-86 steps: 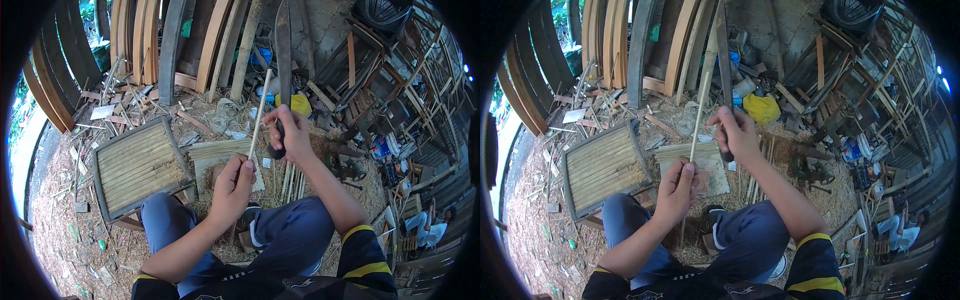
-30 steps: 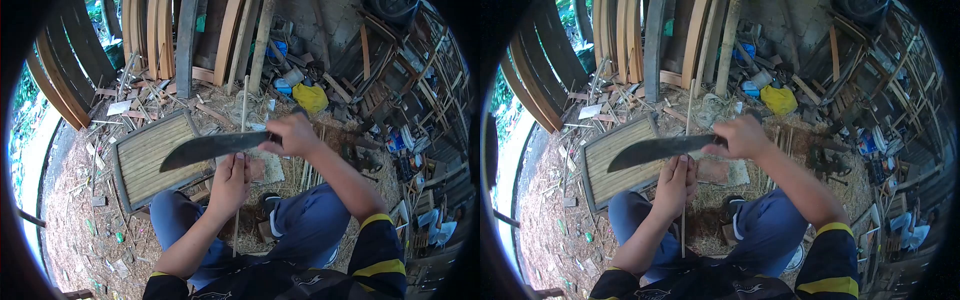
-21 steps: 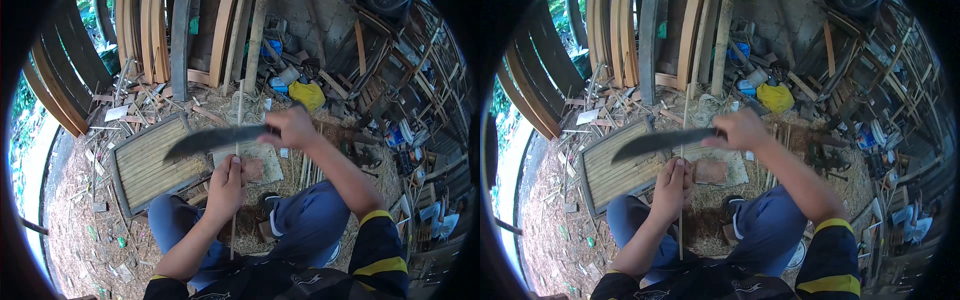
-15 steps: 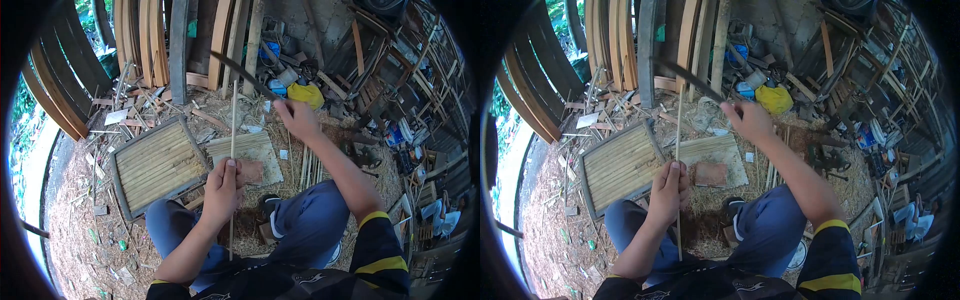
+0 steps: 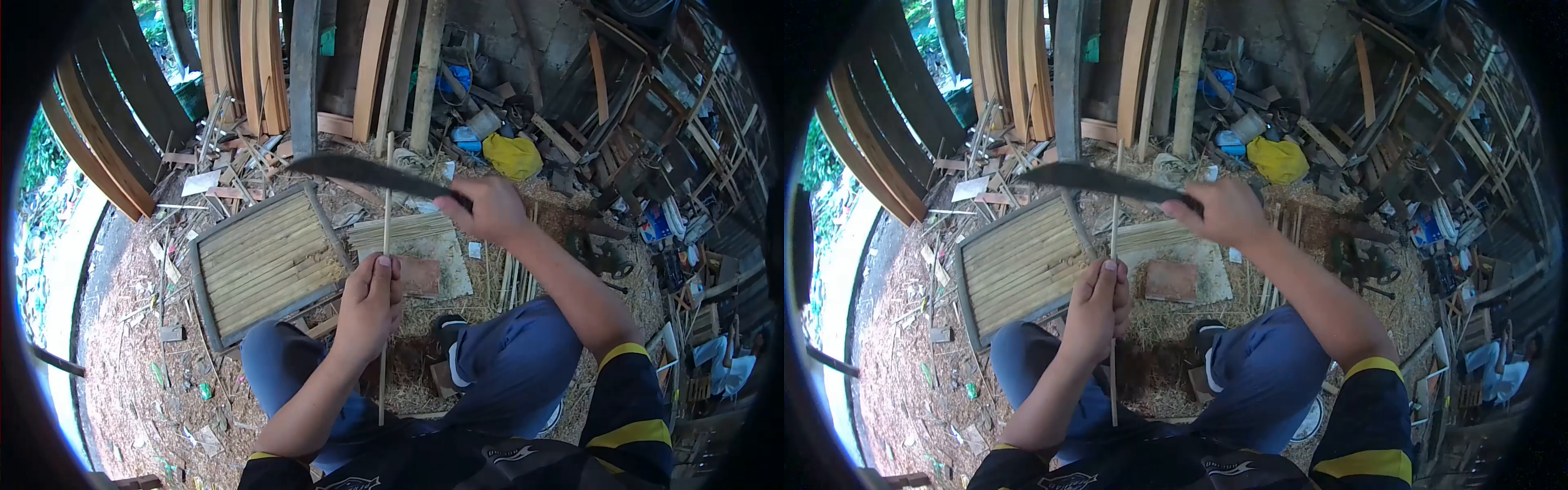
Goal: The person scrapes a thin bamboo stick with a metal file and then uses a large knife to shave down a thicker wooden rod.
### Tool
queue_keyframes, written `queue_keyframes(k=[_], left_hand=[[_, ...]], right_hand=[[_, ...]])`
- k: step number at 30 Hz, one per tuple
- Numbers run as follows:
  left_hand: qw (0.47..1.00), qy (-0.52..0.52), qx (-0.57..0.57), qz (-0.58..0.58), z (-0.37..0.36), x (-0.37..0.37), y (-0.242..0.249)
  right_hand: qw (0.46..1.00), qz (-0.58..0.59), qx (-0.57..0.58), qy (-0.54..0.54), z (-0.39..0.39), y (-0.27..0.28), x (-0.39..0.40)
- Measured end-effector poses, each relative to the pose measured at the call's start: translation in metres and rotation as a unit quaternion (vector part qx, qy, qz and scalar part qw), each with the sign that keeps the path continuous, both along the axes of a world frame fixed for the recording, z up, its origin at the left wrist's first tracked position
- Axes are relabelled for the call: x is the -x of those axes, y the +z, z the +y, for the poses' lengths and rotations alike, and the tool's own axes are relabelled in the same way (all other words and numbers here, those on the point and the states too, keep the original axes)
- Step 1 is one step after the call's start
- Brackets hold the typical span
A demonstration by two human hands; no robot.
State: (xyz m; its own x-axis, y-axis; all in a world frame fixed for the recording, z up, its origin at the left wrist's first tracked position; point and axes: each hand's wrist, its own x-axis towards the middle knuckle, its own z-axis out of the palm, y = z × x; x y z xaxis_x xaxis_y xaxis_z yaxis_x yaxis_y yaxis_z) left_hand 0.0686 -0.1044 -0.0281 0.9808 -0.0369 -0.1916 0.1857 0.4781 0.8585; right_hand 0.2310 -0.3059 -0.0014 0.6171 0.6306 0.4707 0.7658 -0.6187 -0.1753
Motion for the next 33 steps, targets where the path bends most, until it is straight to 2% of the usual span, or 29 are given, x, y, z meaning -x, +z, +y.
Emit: queue_keyframes(k=[2,5,6,9,10,13,14,17,20,23,26,30,33], left_hand=[[1.000,0.001,-0.018,-0.012,-0.004,0.002,-0.002],[1.000,0.010,-0.024,-0.003,-0.004,0.007,-0.001],[1.000,0.010,-0.028,0.007,-0.002,0.008,-0.001],[0.999,0.006,-0.039,0.009,0.001,0.007,0.001],[0.999,0.003,-0.044,-0.005,0.000,0.007,-0.003],[0.999,-0.008,-0.035,-0.002,0.002,0.012,-0.004],[1.000,-0.010,-0.025,0.006,0.003,0.015,-0.003],[0.999,-0.038,0.028,0.021,0.006,0.021,-0.002],[0.995,-0.012,0.082,0.053,0.013,0.014,-0.009],[0.997,-0.010,0.070,0.021,0.010,0.009,-0.009],[0.998,-0.025,0.059,0.025,0.009,0.007,-0.012],[1.000,0.015,0.002,0.001,0.003,0.004,-0.016],[0.999,0.020,-0.025,0.008,0.001,0.004,-0.015]], right_hand=[[0.997,-0.049,0.014,0.050,0.002,-0.005,0.012],[0.995,-0.058,0.033,0.075,0.003,0.008,0.010],[1.000,-0.027,0.008,-0.006,0.004,0.006,-0.002],[0.999,-0.006,0.005,-0.049,-0.001,0.001,-0.006],[0.999,0.032,0.021,-0.013,0.000,-0.003,0.005],[0.995,-0.056,0.085,0.021,-0.002,0.006,0.005],[0.996,0.011,0.030,-0.081,-0.002,0.003,-0.014],[0.962,0.118,-0.119,-0.215,-0.023,-0.002,-0.050],[0.959,0.180,-0.173,-0.135,-0.024,-0.014,-0.028],[0.993,0.055,-0.070,-0.073,0.003,0.012,0.009],[0.999,0.013,0.030,0.016,0.014,0.008,0.022],[0.994,-0.028,0.090,0.054,0.022,0.005,0.032],[0.988,-0.103,0.094,0.066,0.021,0.003,0.031]])
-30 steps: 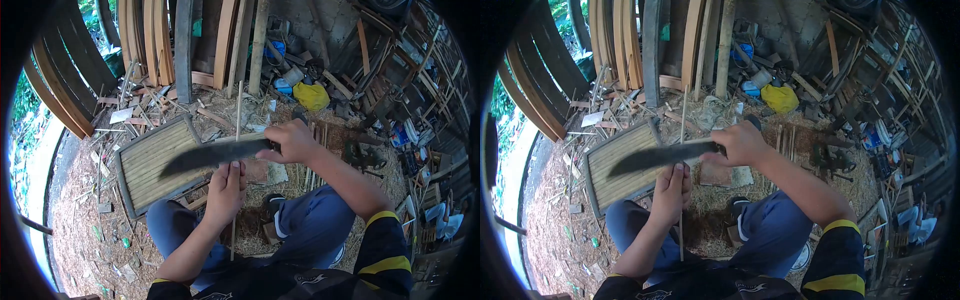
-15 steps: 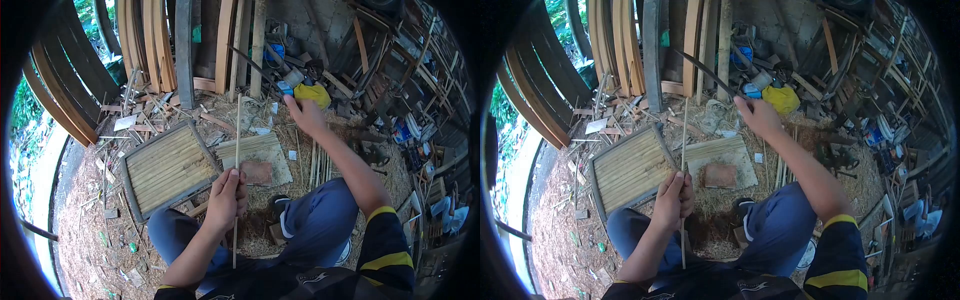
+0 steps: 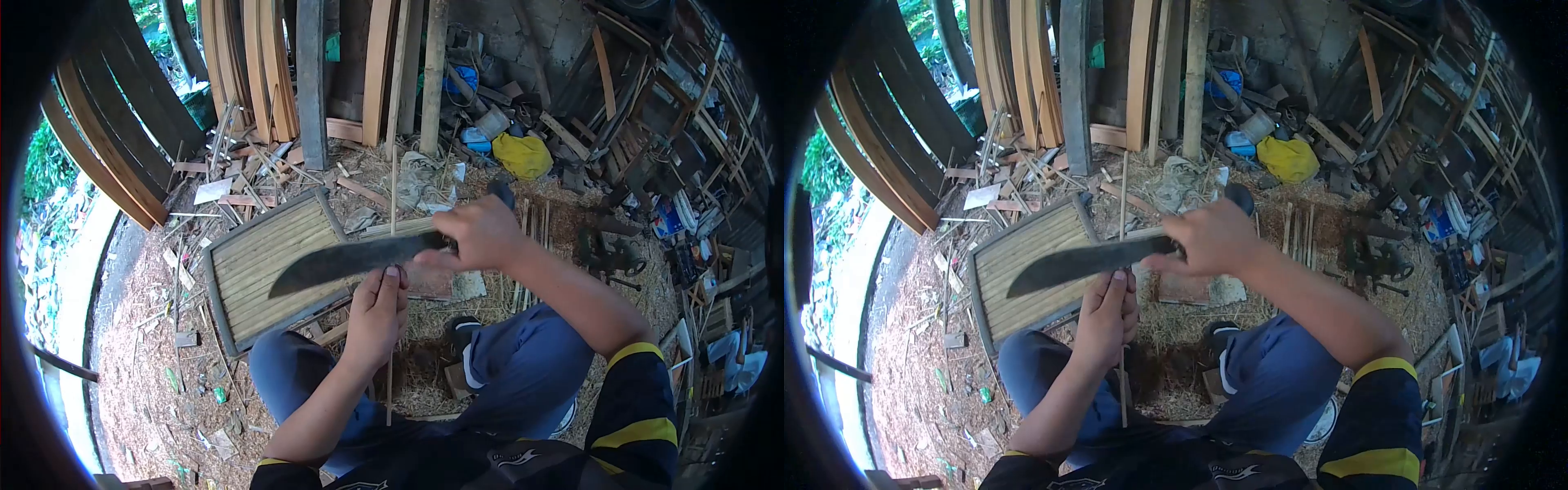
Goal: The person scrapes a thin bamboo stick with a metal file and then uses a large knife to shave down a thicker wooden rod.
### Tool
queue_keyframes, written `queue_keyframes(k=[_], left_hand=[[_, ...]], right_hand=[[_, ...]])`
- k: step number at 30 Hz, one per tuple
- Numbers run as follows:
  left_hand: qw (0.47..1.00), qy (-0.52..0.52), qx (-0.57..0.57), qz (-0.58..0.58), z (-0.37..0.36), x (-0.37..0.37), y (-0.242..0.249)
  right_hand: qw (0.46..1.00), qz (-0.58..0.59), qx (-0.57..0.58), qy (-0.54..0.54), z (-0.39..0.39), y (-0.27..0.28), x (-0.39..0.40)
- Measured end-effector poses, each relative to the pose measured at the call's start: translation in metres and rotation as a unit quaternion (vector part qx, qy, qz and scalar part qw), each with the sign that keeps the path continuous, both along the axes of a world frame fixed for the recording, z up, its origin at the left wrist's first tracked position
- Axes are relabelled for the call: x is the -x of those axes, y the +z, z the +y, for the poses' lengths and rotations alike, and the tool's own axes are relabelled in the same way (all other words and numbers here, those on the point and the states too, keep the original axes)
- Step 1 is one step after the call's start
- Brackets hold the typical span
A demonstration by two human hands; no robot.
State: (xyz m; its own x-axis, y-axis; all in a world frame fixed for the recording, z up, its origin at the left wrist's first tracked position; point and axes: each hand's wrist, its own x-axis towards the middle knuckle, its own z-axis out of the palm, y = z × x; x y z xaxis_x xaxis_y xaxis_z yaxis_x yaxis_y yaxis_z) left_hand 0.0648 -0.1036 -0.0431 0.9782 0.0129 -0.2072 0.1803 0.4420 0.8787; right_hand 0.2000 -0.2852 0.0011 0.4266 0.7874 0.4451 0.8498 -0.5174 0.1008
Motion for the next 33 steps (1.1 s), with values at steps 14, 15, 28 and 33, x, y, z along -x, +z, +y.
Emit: queue_keyframes(k=[14,15,28,33], left_hand=[[0.999,0.006,-0.043,-0.004,0.000,0.007,-0.001],[0.999,0.007,-0.049,-0.005,-0.003,0.006,-0.004],[0.999,-0.039,0.033,-0.010,-0.001,0.011,0.003],[0.998,-0.029,0.047,-0.024,-0.003,0.006,0.000]], right_hand=[[0.982,0.111,-0.037,-0.149,-0.020,0.006,-0.031],[0.984,0.122,-0.012,-0.130,-0.018,0.004,-0.019],[0.937,0.217,-0.198,-0.192,-0.027,0.003,-0.029],[0.974,0.147,-0.124,-0.121,-0.012,0.009,-0.011]])
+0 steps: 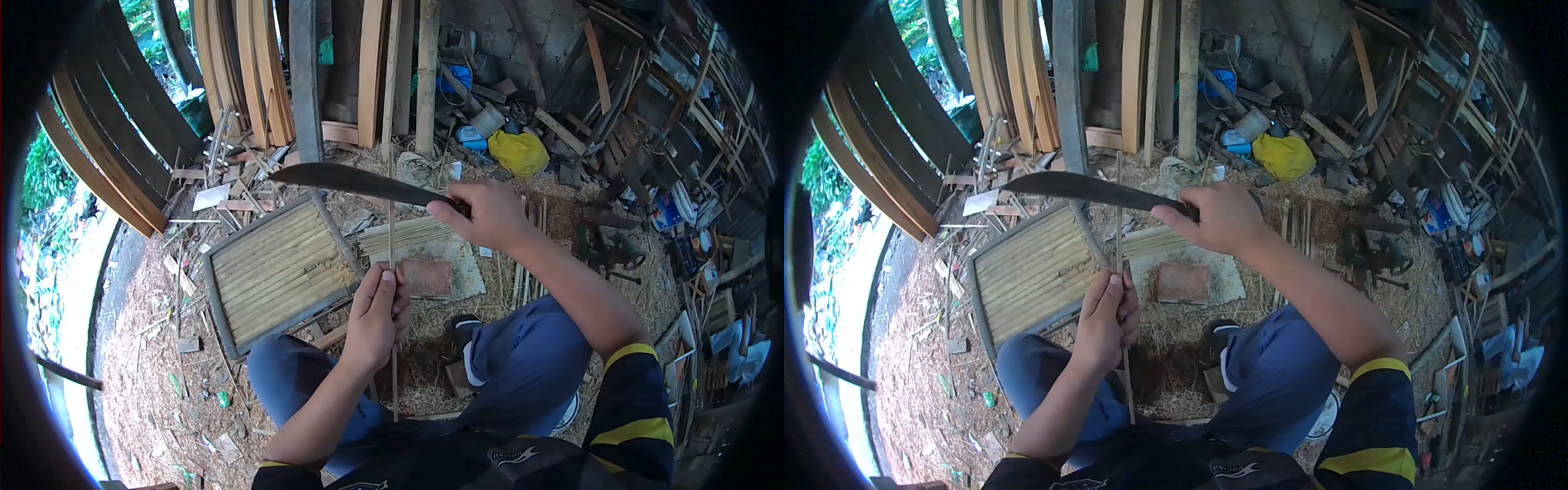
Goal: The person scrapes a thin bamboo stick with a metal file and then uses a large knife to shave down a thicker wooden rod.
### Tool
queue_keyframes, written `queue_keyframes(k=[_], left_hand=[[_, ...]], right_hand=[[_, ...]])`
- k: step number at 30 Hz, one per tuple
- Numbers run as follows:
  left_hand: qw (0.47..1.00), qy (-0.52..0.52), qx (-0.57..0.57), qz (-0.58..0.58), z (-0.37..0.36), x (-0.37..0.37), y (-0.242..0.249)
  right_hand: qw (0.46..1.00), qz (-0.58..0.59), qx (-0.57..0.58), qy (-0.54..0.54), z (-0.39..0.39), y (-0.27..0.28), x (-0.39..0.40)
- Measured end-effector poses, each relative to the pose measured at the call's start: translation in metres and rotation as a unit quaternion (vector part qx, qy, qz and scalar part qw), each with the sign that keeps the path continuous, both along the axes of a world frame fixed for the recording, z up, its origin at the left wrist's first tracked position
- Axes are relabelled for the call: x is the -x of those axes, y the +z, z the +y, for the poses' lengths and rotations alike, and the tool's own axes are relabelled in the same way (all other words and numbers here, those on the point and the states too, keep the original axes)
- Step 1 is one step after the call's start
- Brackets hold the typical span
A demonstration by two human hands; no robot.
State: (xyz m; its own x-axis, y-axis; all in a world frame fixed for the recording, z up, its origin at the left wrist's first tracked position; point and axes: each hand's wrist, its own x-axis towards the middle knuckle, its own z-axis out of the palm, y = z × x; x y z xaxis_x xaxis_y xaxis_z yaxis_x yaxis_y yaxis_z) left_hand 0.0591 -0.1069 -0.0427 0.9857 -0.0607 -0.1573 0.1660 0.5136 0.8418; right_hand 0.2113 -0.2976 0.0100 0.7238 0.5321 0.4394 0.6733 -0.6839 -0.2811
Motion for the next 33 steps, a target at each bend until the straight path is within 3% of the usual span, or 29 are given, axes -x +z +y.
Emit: queue_keyframes(k=[6,9,15,24,33], left_hand=[[0.999,-0.027,-0.035,-0.032,0.002,-0.003,0.000],[0.999,-0.023,-0.012,-0.019,0.001,-0.003,0.000],[0.998,0.001,-0.059,-0.008,-0.002,-0.003,0.003],[0.999,0.027,-0.047,-0.002,-0.001,-0.003,0.002],[0.998,0.020,-0.062,0.002,0.001,-0.003,0.001]], right_hand=[[0.992,-0.075,-0.002,0.105,0.000,0.000,0.006],[0.990,-0.058,0.063,0.109,-0.001,-0.001,0.010],[0.985,-0.098,0.069,0.124,-0.002,-0.006,0.010],[0.985,-0.076,0.082,0.135,0.003,-0.006,0.018],[0.976,-0.142,0.072,0.150,0.010,-0.004,0.015]])
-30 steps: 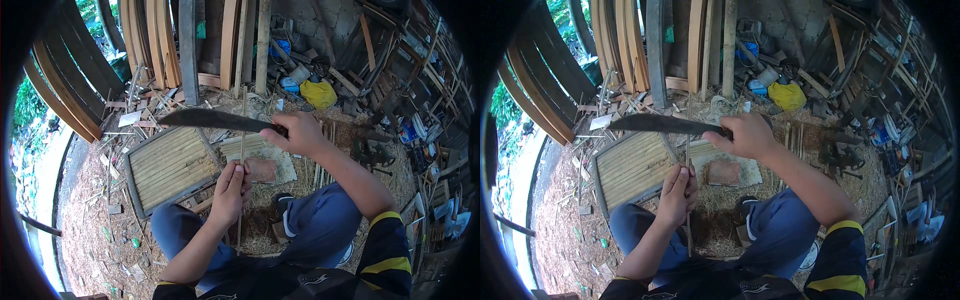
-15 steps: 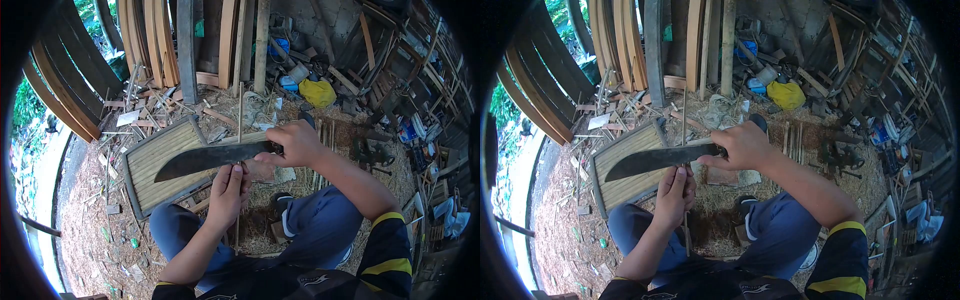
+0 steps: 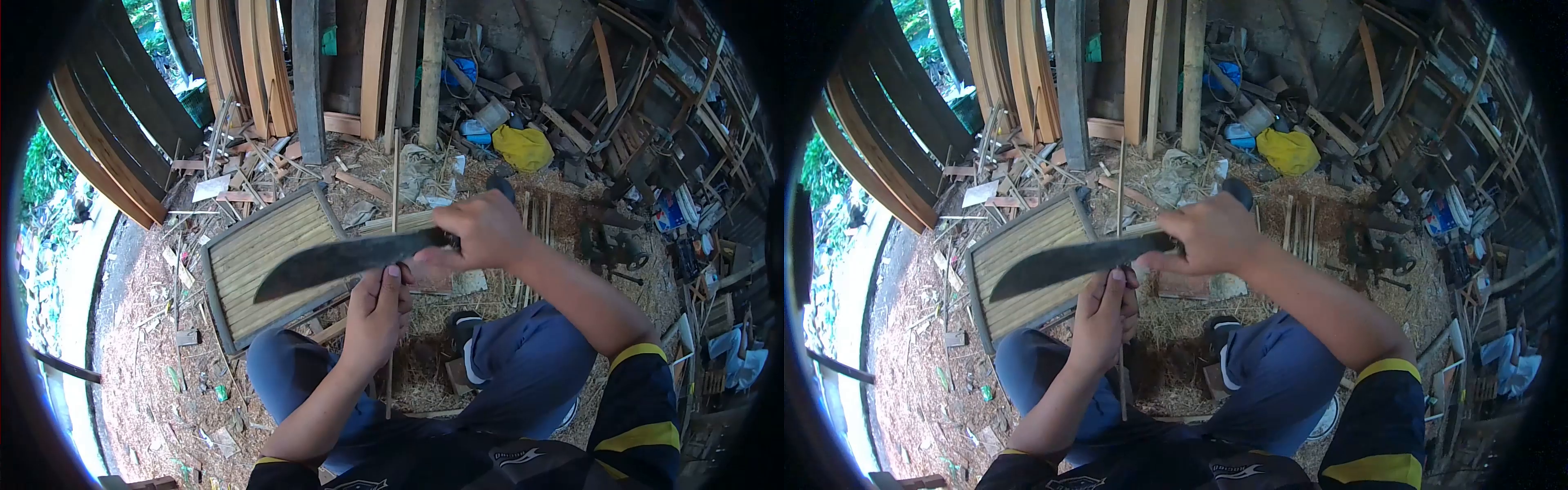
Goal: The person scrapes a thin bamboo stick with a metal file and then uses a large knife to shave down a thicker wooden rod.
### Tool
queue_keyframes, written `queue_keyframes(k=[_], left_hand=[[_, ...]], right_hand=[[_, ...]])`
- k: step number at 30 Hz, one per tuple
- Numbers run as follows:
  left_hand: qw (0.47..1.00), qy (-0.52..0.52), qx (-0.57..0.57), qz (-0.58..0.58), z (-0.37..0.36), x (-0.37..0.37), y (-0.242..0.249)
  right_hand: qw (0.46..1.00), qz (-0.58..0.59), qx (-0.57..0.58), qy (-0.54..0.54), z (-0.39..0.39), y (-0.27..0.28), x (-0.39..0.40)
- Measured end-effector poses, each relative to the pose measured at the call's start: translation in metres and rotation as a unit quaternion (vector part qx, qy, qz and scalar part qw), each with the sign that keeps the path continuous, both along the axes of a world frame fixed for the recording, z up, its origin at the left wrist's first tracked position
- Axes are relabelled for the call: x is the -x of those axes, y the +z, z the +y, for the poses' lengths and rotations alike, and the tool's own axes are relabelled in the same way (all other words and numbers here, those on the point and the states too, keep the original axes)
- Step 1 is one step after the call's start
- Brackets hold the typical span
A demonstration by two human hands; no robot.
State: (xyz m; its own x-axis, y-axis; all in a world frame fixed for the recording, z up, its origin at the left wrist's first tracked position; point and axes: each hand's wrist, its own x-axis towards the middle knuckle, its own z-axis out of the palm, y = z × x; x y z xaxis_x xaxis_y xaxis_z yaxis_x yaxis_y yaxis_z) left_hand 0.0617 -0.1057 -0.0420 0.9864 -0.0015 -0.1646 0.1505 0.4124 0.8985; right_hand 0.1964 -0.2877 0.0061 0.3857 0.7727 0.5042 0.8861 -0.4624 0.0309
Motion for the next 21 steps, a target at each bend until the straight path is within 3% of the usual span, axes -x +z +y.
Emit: queue_keyframes(k=[3,7,10,11,14,15,18,21], left_hand=[[1.000,0.005,0.008,0.013,-0.001,-0.001,0.001],[1.000,0.005,-0.016,0.003,-0.004,0.000,0.001],[0.999,0.005,-0.044,0.010,0.000,0.003,0.003],[0.999,0.005,-0.046,0.010,0.000,0.004,0.002],[0.998,0.013,-0.064,-0.026,-0.001,0.001,-0.006],[0.996,0.020,-0.071,-0.044,-0.002,0.000,-0.010],[0.989,0.036,-0.126,-0.066,-0.002,0.002,-0.010],[0.998,0.008,-0.054,0.016,0.002,0.008,0.001]], right_hand=[[0.995,0.044,-0.008,-0.091,-0.004,-0.002,-0.018],[0.999,0.030,0.010,-0.043,-0.005,-0.004,-0.002],[0.997,0.046,0.024,-0.065,-0.010,-0.002,-0.019],[0.991,0.067,0.002,-0.117,-0.013,-0.001,-0.030],[0.989,0.069,-0.049,-0.125,-0.020,-0.001,-0.031],[0.986,0.112,0.005,-0.123,-0.019,-0.002,-0.020],[0.997,0.024,0.032,-0.060,-0.019,-0.003,-0.016],[0.956,0.151,-0.059,-0.245,-0.029,0.005,-0.048]])
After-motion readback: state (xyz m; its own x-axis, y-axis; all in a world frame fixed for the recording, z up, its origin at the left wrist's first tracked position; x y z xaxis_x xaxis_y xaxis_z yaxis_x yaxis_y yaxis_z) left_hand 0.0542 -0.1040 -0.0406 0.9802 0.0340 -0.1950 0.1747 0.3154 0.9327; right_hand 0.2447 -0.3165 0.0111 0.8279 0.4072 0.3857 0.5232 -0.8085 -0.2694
